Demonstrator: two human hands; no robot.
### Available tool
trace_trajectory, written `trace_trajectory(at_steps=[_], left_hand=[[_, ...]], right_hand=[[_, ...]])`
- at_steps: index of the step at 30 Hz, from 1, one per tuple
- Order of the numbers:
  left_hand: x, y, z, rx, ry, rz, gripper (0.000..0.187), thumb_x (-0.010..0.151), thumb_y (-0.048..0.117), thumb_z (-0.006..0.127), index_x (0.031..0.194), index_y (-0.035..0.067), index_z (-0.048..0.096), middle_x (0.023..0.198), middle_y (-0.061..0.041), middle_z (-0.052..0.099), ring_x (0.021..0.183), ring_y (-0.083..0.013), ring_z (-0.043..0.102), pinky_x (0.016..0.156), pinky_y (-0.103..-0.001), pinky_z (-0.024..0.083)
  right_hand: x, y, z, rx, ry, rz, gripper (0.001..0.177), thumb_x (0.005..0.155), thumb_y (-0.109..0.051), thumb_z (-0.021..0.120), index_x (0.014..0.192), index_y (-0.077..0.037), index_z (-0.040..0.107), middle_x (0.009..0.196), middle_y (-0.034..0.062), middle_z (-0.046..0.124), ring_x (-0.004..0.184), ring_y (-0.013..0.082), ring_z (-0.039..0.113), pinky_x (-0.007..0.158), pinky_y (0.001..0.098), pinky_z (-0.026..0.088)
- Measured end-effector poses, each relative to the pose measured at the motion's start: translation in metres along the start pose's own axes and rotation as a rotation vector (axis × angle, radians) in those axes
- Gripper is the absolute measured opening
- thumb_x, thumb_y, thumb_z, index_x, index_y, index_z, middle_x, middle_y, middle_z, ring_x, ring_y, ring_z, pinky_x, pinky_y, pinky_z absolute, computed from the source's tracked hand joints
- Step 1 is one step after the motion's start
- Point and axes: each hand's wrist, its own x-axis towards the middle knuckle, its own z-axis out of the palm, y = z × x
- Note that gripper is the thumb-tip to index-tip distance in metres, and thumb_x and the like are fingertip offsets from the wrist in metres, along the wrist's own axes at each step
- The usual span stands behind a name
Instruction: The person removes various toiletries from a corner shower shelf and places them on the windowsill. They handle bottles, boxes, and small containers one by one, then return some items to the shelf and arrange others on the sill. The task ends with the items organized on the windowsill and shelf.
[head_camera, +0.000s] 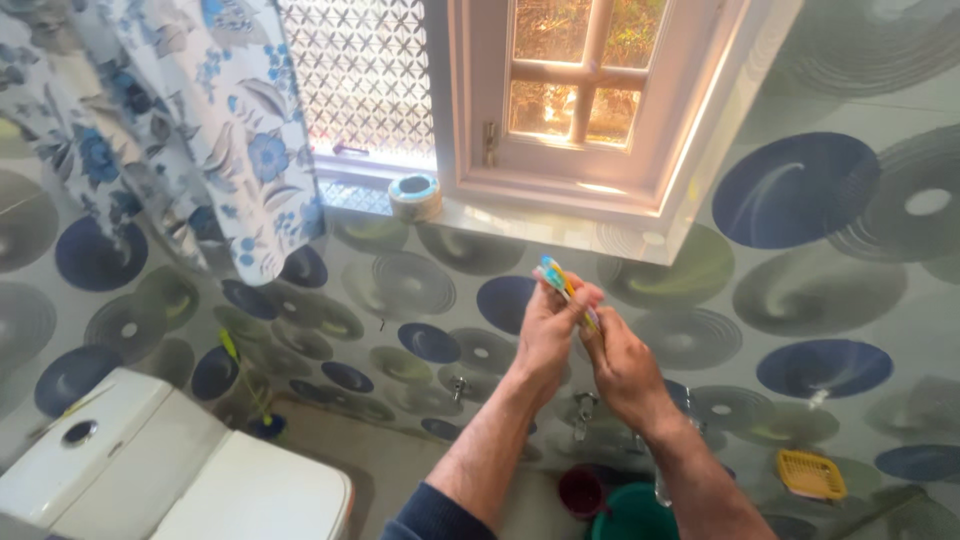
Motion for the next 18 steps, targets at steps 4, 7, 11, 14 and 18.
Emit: trace_trajectory(at_steps=[4,7,11,14,18], left_hand=[[0.067,-0.007,-0.018,-0.106,0.046,-0.039,0.014,0.102,0.014,0.059,0.114,0.008,0.055,0.114,-0.007,0.07,0.099,-0.0152,0.063,0.091,-0.033,0.053],[0.113,-0.01,-0.033,-0.244,0.084,-0.12,0.016,0.1,0.016,0.059,0.114,0.009,0.056,0.117,-0.008,0.072,0.095,-0.0166,0.065,0.085,-0.033,0.055],[0.16,-0.009,-0.05,0.318,0.2,-0.233,0.026,0.107,0.022,0.065,0.127,0.005,0.063,0.1,-0.019,0.065,0.086,-0.0191,0.051,0.073,-0.036,0.043],[0.173,-0.01,-0.068,0.834,0.234,-0.059,0.037,0.096,0.024,0.063,0.129,0.007,0.058,0.111,-0.014,0.074,0.092,-0.0258,0.073,0.083,-0.038,0.056],[0.212,-0.02,-0.089,1.164,0.152,0.515,0.036,0.094,0.01,0.062,0.129,0.004,0.059,0.126,-0.017,0.066,0.124,-0.0368,0.056,0.105,-0.046,0.046]], right_hand=[[0.064,0.011,0.01,-0.02,0.06,-0.071,0.03,0.104,-0.031,0.048,0.121,-0.009,0.059,0.111,0.019,0.068,0.098,0.0448,0.064,0.077,0.0518,0.051],[0.114,0.027,0.016,-0.151,0.084,-0.147,0.025,0.104,-0.028,0.05,0.117,-0.011,0.062,0.108,0.0167,0.069,0.097,0.0427,0.065,0.079,0.0516,0.051],[0.177,0.049,0.02,-0.252,0.105,-0.202,0.021,0.101,-0.023,0.055,0.114,-0.009,0.063,0.098,0.0162,0.067,0.094,0.0406,0.064,0.08,0.0516,0.05],[0.224,0.066,0.014,-0.295,0.172,-0.445,0.019,0.1,-0.016,0.054,0.112,-0.004,0.064,0.103,0.0162,0.067,0.098,0.038,0.064,0.084,0.0501,0.049],[0.281,0.089,0.023,-0.493,0.072,-0.304,0.016,0.096,-0.019,0.058,0.102,-0.007,0.066,0.092,0.012,0.067,0.094,0.0341,0.062,0.083,0.0483,0.045]])
